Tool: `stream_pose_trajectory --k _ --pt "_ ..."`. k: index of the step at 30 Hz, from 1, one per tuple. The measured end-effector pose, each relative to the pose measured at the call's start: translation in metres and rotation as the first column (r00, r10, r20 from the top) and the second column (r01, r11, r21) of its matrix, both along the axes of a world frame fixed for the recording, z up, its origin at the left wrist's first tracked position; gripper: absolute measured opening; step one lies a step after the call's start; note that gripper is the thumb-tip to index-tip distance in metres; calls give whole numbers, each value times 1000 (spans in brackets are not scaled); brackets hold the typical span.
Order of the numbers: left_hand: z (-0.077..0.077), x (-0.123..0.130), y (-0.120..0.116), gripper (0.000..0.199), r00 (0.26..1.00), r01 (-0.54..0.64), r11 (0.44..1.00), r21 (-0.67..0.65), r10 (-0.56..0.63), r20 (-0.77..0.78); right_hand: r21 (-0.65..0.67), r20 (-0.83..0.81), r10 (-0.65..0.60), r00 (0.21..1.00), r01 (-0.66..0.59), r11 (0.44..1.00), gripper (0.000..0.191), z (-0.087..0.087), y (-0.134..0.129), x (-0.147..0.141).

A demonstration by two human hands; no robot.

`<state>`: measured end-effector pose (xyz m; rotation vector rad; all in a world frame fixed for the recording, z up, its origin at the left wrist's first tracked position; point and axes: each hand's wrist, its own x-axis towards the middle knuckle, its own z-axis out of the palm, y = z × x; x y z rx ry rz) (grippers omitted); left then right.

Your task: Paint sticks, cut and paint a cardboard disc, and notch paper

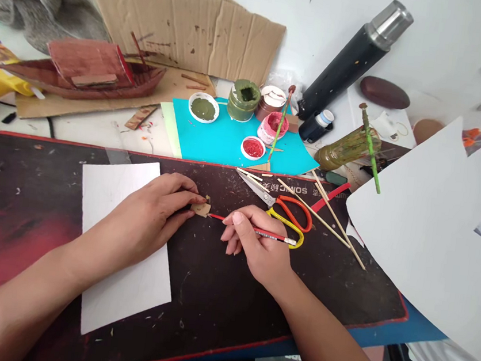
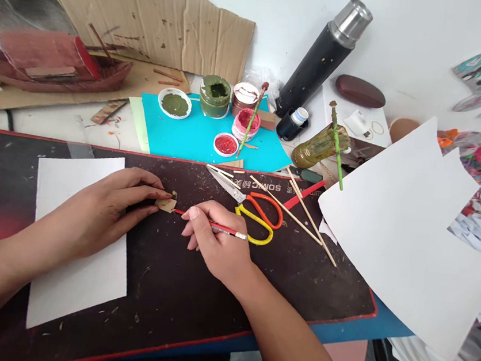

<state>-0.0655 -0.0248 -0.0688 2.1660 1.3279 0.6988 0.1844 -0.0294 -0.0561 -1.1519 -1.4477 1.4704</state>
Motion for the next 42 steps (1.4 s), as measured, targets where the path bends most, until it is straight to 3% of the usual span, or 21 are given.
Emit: stream_pose_trajectory --k 9,42 --pt "-3 -1 1 34 1000 24 999 32 -24 15 -24 -14 -53 998 53 998 35 1 -1 1" --pt "-2 -1 0 34 999 19 999 35 -21 39 -49 11 -25 1000 26 998 36 0 0 1"
